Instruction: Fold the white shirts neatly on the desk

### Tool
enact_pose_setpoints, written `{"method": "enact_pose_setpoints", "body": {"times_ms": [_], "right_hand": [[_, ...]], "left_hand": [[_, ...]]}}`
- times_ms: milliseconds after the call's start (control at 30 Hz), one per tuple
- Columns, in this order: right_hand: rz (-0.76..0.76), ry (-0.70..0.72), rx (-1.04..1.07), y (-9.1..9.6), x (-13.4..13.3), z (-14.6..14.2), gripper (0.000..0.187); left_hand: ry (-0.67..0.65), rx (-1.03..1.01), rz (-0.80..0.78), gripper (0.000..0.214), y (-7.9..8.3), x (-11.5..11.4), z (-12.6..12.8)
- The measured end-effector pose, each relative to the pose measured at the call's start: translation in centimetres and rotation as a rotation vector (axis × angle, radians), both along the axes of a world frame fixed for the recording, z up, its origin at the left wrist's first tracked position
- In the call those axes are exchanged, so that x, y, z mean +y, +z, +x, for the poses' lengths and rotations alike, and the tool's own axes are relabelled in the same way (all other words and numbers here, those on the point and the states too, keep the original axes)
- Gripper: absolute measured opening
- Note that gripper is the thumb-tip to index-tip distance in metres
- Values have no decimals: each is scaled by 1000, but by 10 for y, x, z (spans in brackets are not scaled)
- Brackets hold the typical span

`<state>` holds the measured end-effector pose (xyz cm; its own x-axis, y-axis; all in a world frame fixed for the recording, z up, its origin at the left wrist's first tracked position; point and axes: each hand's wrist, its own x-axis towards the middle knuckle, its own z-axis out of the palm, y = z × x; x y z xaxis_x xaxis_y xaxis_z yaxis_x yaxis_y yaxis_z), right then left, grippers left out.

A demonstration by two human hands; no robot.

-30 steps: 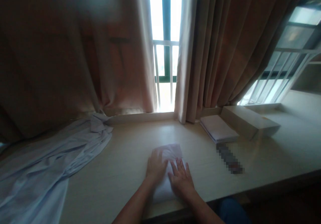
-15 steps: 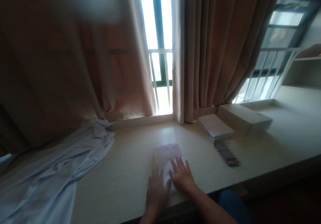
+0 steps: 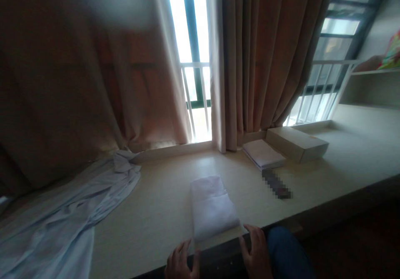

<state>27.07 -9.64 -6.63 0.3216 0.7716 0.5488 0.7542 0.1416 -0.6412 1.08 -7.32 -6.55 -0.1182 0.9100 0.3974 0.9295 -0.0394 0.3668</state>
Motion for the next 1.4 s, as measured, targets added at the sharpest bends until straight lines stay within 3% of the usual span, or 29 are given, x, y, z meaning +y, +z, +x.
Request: {"method": "enact_pose_setpoints", "body": {"times_ms": [100, 167, 333, 533, 800, 933, 1000, 1133, 1300, 1400], "right_hand": [[-80, 23, 23, 19, 31, 0, 44], [-156, 41, 76, 25, 46, 1, 52], [-204, 110, 278, 25, 53, 7, 53], [-241, 105, 409, 26, 51, 8, 42], [-249, 240, 521, 25, 52, 24, 33], [-63, 116, 239, 27, 47, 20, 32], [21, 157, -18, 31, 44, 10, 38], [-8, 303, -392, 32, 43, -15, 52], [-56, 298, -489, 25, 42, -22, 55], [-18, 280, -405, 23, 33, -19, 49]], "left_hand": [[26, -72, -88, 37, 25, 17, 12], [68, -109, -172, 36, 31, 25, 19], [156, -182, -181, 31, 22, 32, 25], [141, -199, -138, 24, 19, 30, 25], [28, -369, -211, 23, 20, 34, 9], [-35, -369, -135, 36, 21, 36, -1], [-59, -273, -3, 46, 23, 37, 3], [-311, 91, 79, 52, 16, 38, 19], [-319, 292, 150, 60, 1, 38, 24], [-324, 299, 176, 61, 1, 36, 21]]}}
